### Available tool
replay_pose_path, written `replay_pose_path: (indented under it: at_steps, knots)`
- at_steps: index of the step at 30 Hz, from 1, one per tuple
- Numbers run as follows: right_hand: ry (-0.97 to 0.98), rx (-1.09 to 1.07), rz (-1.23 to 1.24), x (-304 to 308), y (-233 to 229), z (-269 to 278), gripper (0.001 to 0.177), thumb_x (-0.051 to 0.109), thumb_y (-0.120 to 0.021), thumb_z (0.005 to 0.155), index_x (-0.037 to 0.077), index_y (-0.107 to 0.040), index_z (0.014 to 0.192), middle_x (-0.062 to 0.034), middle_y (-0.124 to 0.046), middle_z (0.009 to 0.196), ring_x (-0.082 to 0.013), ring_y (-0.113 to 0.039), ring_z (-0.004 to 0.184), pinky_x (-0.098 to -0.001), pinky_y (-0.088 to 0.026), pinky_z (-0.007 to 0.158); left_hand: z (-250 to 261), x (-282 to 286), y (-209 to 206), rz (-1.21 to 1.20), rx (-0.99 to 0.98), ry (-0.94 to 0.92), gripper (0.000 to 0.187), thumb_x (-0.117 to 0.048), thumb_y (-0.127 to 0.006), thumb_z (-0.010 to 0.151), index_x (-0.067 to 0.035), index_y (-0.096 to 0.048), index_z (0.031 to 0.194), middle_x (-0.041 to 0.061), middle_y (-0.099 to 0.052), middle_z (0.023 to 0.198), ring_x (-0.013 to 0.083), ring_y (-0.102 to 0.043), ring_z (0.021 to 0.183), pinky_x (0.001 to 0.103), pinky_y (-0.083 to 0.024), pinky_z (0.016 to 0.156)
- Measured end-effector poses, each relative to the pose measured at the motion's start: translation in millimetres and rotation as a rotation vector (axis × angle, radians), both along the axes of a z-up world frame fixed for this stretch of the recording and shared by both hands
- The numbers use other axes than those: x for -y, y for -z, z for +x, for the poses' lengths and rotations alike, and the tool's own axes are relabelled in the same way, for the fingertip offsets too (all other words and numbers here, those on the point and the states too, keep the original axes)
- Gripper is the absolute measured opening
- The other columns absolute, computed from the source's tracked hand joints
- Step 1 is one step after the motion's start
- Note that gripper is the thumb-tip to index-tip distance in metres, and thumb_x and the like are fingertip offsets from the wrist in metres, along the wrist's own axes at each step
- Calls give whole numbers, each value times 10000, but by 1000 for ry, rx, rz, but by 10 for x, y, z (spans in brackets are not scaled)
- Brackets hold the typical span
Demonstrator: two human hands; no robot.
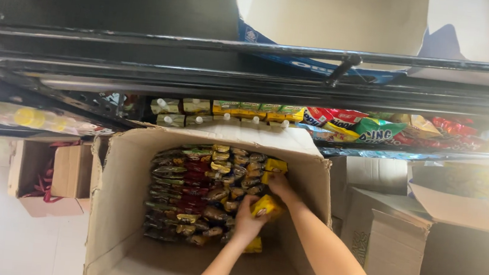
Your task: Stocking and organizing various snack packets from cardboard boxes onto shelves in a store snack aisle.
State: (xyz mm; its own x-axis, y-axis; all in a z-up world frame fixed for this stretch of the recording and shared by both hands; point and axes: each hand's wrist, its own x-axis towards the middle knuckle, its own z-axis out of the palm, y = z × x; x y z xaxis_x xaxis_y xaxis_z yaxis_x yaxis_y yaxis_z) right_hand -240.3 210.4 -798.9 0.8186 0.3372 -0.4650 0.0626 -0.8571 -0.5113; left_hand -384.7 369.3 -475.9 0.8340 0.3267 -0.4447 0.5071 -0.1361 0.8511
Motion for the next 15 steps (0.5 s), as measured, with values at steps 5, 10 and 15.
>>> replay_pose_path:
  at_steps: [5,10,15]
  knots:
    - [280,-256,221,-227,-481,152,480,397,-465,1017,-16,-696,1096,-248,-730,1114,-404,-683,1106,-468,-512,972,83,333,803,136,172,201,639,-8,-757,791,-55,-489,1369,240,-525,1395,470,-554,1251,469,-504,1002]
    - [343,-365,71,-348,-567,102,705,591,-382,1052,-35,-664,1214,-275,-664,1220,-426,-620,1193,-473,-474,1022,292,462,1444,316,93,518,877,54,-547,850,-99,-256,1664,359,-184,1604,583,-403,1321,537,-477,1015]
    - [126,-180,54,-315,-572,-14,697,554,-296,1085,12,-723,1182,-282,-682,1224,-438,-598,1211,-474,-431,1068,415,514,2330,908,40,847,600,-182,-557,963,-109,-418,1543,112,-420,1568,397,-430,1409,539,-487,962]
